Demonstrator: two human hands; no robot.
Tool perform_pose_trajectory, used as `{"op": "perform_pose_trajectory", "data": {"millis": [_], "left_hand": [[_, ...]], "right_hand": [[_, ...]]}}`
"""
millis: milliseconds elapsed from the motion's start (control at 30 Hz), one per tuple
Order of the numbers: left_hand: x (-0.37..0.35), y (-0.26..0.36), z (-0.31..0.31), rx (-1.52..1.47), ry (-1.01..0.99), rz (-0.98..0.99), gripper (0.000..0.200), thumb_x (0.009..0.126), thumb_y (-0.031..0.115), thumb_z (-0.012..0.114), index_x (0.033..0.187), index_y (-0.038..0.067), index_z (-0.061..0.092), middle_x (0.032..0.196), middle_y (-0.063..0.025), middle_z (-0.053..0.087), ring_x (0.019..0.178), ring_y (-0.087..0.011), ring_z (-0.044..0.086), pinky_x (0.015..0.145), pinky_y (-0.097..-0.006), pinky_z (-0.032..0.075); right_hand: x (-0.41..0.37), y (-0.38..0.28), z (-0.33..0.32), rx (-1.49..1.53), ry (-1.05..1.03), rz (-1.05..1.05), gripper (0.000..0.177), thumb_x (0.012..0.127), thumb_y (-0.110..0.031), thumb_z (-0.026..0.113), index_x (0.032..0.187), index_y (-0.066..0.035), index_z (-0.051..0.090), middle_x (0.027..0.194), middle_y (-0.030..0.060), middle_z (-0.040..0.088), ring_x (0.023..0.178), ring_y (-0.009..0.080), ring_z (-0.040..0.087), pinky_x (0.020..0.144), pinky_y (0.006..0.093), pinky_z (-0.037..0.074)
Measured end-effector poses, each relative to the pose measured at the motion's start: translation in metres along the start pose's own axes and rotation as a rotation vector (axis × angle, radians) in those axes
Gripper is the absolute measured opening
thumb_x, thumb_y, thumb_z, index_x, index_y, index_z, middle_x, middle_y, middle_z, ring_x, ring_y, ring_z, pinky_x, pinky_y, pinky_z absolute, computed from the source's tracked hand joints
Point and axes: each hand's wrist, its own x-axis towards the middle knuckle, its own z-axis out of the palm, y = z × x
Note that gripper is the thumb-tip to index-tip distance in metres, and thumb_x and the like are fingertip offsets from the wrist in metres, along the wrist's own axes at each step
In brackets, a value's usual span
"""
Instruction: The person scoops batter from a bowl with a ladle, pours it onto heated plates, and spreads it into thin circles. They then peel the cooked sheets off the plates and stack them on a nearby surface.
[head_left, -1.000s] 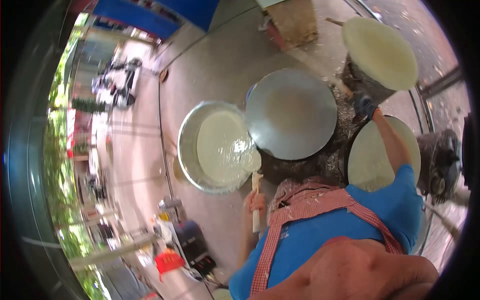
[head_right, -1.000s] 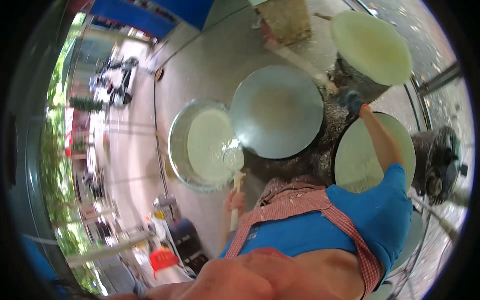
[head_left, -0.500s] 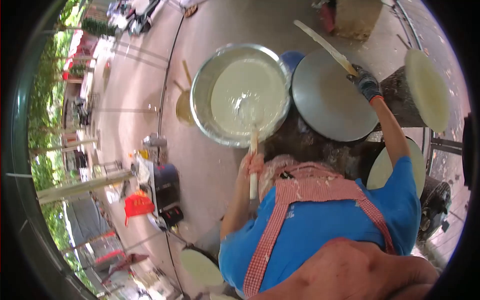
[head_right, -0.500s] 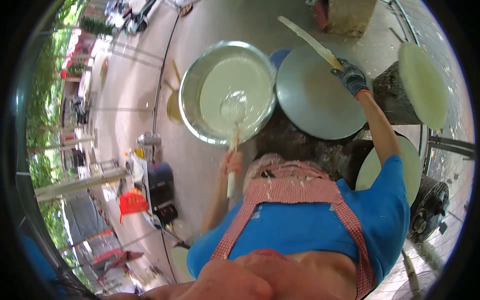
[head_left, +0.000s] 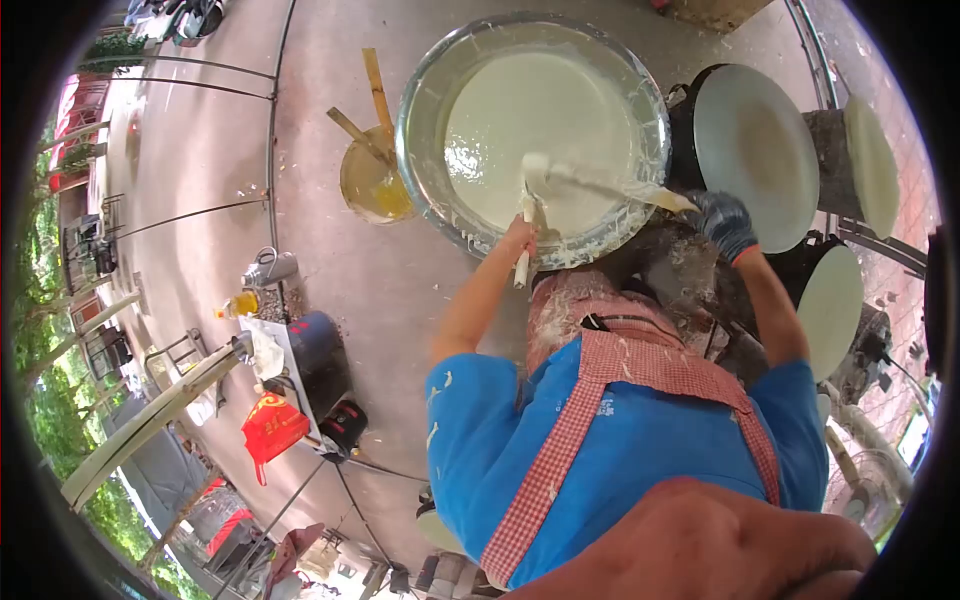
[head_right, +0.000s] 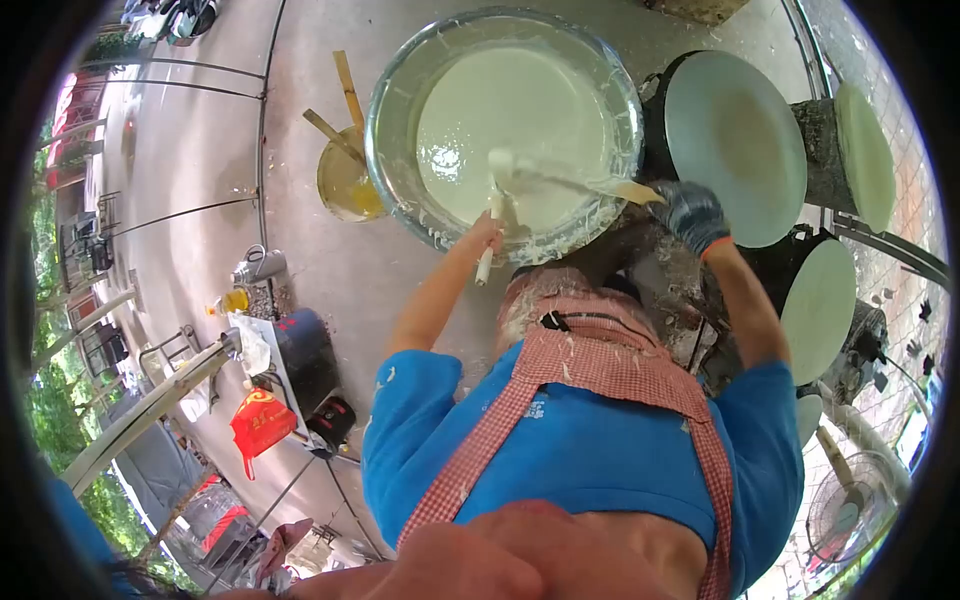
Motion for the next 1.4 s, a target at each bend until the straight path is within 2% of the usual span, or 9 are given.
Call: {"op": "perform_pose_trajectory", "data": {"millis": [67,300,833,933,1000,1067,1233,1300,1400], "left_hand": [[0.000,0.004,0.006,-0.031,-0.019,-0.044,0.006,0.077,0.008,0.045,0.080,0.009,0.039,0.049,0.0013,0.032,0.033,-0.0074,0.029,0.027,-0.0216,0.024],[-0.125,0.085,0.038,-0.886,-0.521,-0.424,0.010,0.079,0.010,0.048,0.075,0.009,0.039,0.051,0.0027,0.030,0.036,-0.0048,0.028,0.028,-0.0175,0.023],[-0.478,0.256,0.088,0.223,-0.128,1.256,0.012,0.086,0.025,0.040,0.078,0.017,0.039,0.046,0.0053,0.027,0.030,-0.0043,0.025,0.025,-0.0171,0.018],[-0.377,0.257,0.034,-0.015,-0.433,0.762,0.035,0.084,0.045,0.036,0.063,0.017,0.040,0.043,0.0080,0.029,0.032,-0.0045,0.030,0.027,-0.0183,0.020],[-0.342,0.199,0.057,0.109,-0.059,0.735,0.029,0.085,0.037,0.040,0.067,0.013,0.039,0.050,0.0045,0.033,0.038,-0.0036,0.029,0.031,-0.0182,0.023],[-0.317,0.184,0.052,-0.601,-0.692,-0.007,0.028,0.086,0.027,0.041,0.064,0.010,0.035,0.052,0.0027,0.030,0.038,-0.0056,0.026,0.032,-0.0187,0.023],[-0.309,0.178,0.074,-0.582,-0.775,-0.261,0.027,0.086,0.020,0.038,0.062,0.009,0.034,0.049,0.0030,0.029,0.035,-0.0061,0.025,0.028,-0.0178,0.024],[-0.314,0.168,0.103,-0.030,-0.668,0.503,0.031,0.087,0.024,0.040,0.060,0.012,0.030,0.051,0.0036,0.026,0.038,-0.0044,0.023,0.028,-0.0187,0.019],[-0.264,0.158,0.132,0.014,-0.747,0.313,0.029,0.086,0.027,0.042,0.063,0.012,0.033,0.051,0.0039,0.028,0.037,-0.0044,0.024,0.026,-0.0207,0.019]], "right_hand": [[-0.014,-0.002,0.036,0.029,-0.387,0.407,0.031,0.070,-0.033,0.056,0.093,-0.011,0.058,0.084,0.0148,0.058,0.076,0.0300,0.055,0.069,0.0388,0.043],[-0.087,-0.062,0.028,0.119,-0.044,0.436,0.033,0.071,-0.031,0.058,0.095,-0.008,0.057,0.085,0.0161,0.058,0.075,0.0314,0.055,0.067,0.0372,0.043],[-0.034,-0.056,-0.202,0.291,1.135,-0.053,0.034,0.071,-0.022,0.061,0.102,-0.009,0.056,0.086,0.0110,0.061,0.074,0.0250,0.058,0.068,0.0311,0.045],[-0.018,-0.035,-0.107,0.712,0.860,-0.123,0.033,0.071,-0.019,0.062,0.101,-0.007,0.056,0.086,0.0127,0.060,0.076,0.0226,0.058,0.068,0.0298,0.044],[-0.033,-0.040,-0.042,0.409,0.931,-0.093,0.034,0.070,-0.018,0.064,0.100,-0.005,0.056,0.086,0.0136,0.060,0.077,0.0211,0.058,0.068,0.0290,0.044],[-0.060,-0.042,0.008,0.307,0.468,0.257,0.035,0.071,-0.023,0.063,0.099,-0.004,0.056,0.085,0.0139,0.060,0.078,0.0205,0.057,0.071,0.0312,0.043],[-0.139,-0.068,-0.009,0.591,0.522,0.538,0.031,0.070,-0.021,0.065,0.091,0.000,0.057,0.081,0.0105,0.060,0.079,0.0199,0.057,0.074,0.0326,0.044],[-0.152,-0.078,-0.019,1.652,0.709,0.467,0.027,0.071,-0.020,0.063,0.088,0.001,0.057,0.079,0.0102,0.060,0.075,0.0196,0.057,0.070,0.0309,0.046],[-0.160,-0.054,0.018,1.601,0.666,0.419,0.027,0.076,-0.026,0.056,0.085,-0.001,0.058,0.073,0.0110,0.059,0.069,0.0221,0.057,0.063,0.0314,0.047]]}}
